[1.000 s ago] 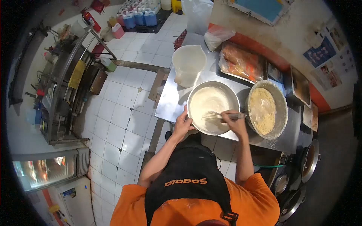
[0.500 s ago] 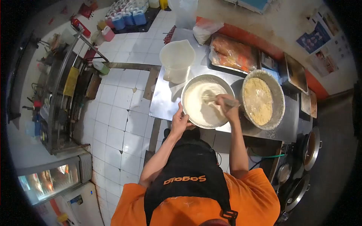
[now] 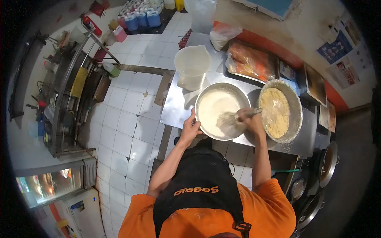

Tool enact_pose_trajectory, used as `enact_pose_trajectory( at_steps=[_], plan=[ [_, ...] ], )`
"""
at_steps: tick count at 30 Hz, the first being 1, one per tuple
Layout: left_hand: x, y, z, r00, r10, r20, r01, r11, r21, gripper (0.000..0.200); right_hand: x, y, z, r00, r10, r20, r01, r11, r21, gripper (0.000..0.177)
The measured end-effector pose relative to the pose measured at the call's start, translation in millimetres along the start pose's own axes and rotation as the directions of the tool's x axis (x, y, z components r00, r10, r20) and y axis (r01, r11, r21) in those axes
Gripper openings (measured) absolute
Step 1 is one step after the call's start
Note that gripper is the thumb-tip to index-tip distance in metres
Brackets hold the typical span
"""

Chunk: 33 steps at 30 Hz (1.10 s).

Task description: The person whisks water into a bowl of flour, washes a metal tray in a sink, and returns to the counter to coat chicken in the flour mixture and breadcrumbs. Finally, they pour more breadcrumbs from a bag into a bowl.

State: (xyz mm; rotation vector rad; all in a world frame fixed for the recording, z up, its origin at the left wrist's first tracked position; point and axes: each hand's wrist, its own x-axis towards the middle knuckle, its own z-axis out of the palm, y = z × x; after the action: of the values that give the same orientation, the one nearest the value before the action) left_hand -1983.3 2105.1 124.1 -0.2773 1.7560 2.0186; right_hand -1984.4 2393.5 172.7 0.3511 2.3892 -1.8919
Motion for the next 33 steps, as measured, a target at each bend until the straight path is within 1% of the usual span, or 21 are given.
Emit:
enact_pose_trajectory(
  at_steps=[1, 3, 5, 6, 7, 9, 10, 11, 13, 14, 15, 17, 19, 21, 23, 24, 25, 27, 28, 31, 33],
  plan=[
    [-2, -2, 2, 1.000, 0.013, 0.009, -0.013, 1.000, 0.001, 0.073, 14, 12, -11, 0.994, -0.082, -0.069, 0.070, 0.983, -0.169, 0.019],
    [0, -1, 5, 1.000, -0.003, 0.007, 0.003, 1.000, 0.013, 0.072, 29, 19, 6, 0.977, -0.154, -0.145, 0.138, 0.984, -0.116, 0.022],
    [3, 3, 7, 1.000, 0.025, -0.006, -0.025, 0.998, -0.056, 0.071, 27, 43, 32, 0.958, -0.286, -0.031, 0.287, 0.957, 0.044, 0.021],
    [6, 5, 5, 0.999, 0.032, -0.006, -0.032, 0.998, -0.054, 0.071, 20, 29, 29, 0.970, -0.211, 0.118, 0.219, 0.974, -0.064, 0.019],
    [6, 5, 1, 1.000, -0.003, 0.009, 0.004, 1.000, -0.007, 0.071, 11, 14, 22, 0.969, -0.213, 0.123, 0.221, 0.973, -0.063, 0.019],
    [6, 1, -4, 0.999, -0.040, 0.011, 0.040, 0.998, 0.039, 0.071, 0, -8, 2, 0.993, 0.039, 0.110, -0.041, 0.999, 0.010, 0.017],
    [6, -4, -1, 1.000, 0.002, 0.013, -0.003, 1.000, 0.017, 0.071, 10, -8, -11, 0.999, 0.046, 0.029, -0.039, 0.979, -0.201, 0.017],
    [7, -8, 2, 0.999, 0.044, 0.019, -0.044, 0.999, -0.002, 0.072, 20, -8, -7, 0.998, 0.049, 0.027, -0.042, 0.979, -0.199, 0.017],
    [5, -11, 6, 0.998, 0.035, 0.043, -0.032, 0.997, -0.077, 0.072, 30, 8, 10, 0.982, -0.147, -0.121, 0.131, 0.983, -0.132, 0.016],
    [4, -6, 5, 0.999, 0.014, 0.029, -0.012, 0.999, -0.039, 0.072, 28, 24, 26, 0.952, -0.298, -0.065, 0.303, 0.950, 0.077, 0.019],
    [8, -1, 5, 1.000, 0.004, 0.014, -0.004, 1.000, -0.001, 0.072, 25, 26, 30, 0.942, -0.331, 0.057, 0.330, 0.944, 0.018, 0.020],
    [7, -1, 2, 1.000, 0.000, 0.020, 0.000, 1.000, 0.016, 0.071, 12, 12, 14, 0.971, -0.135, 0.196, 0.162, 0.978, -0.128, 0.020],
    [6, -3, 0, 1.000, -0.008, 0.020, 0.008, 1.000, 0.029, 0.071, 13, 2, -11, 0.995, -0.020, 0.103, 0.037, 0.984, -0.173, 0.017],
    [4, -6, 6, 0.999, 0.025, 0.019, -0.025, 1.000, -0.014, 0.071, 29, 3, -9, 0.997, -0.075, 0.033, 0.081, 0.959, -0.273, 0.016],
    [3, -9, 9, 0.999, 0.014, 0.031, -0.013, 0.998, -0.054, 0.071, 31, 9, 18, 0.971, -0.218, -0.098, 0.217, 0.976, -0.027, 0.015],
    [8, -5, 5, 0.999, 0.005, 0.037, -0.004, 1.000, -0.031, 0.071, 31, 23, 28, 0.946, -0.325, -0.003, 0.325, 0.945, 0.020, 0.014],
    [11, -3, 2, 0.999, -0.006, 0.035, 0.006, 1.000, -0.012, 0.071, 29, 35, 24, 0.920, -0.369, 0.134, 0.390, 0.897, -0.206, 0.012],
    [9, -2, 2, 1.000, 0.006, 0.030, -0.005, 1.000, -0.022, 0.070, 17, 21, 5, 0.958, -0.179, 0.224, 0.217, 0.962, -0.162, 0.015],
    [5, -2, 2, 1.000, 0.008, 0.029, -0.007, 1.000, -0.029, 0.070, 11, -8, -6, 0.986, -0.003, 0.169, 0.033, 0.985, -0.172, 0.018],
    [0, 1, 8, 1.000, 0.022, 0.013, -0.022, 1.000, -0.016, 0.070, 33, 0, -10, 0.988, -0.106, -0.109, 0.084, 0.978, -0.190, 0.017],
    [7, -7, 7, 1.000, 0.016, 0.018, -0.016, 1.000, -0.023, 0.070, 32, 22, 19, 0.958, -0.282, -0.057, 0.281, 0.959, -0.021, 0.013]
  ],
)
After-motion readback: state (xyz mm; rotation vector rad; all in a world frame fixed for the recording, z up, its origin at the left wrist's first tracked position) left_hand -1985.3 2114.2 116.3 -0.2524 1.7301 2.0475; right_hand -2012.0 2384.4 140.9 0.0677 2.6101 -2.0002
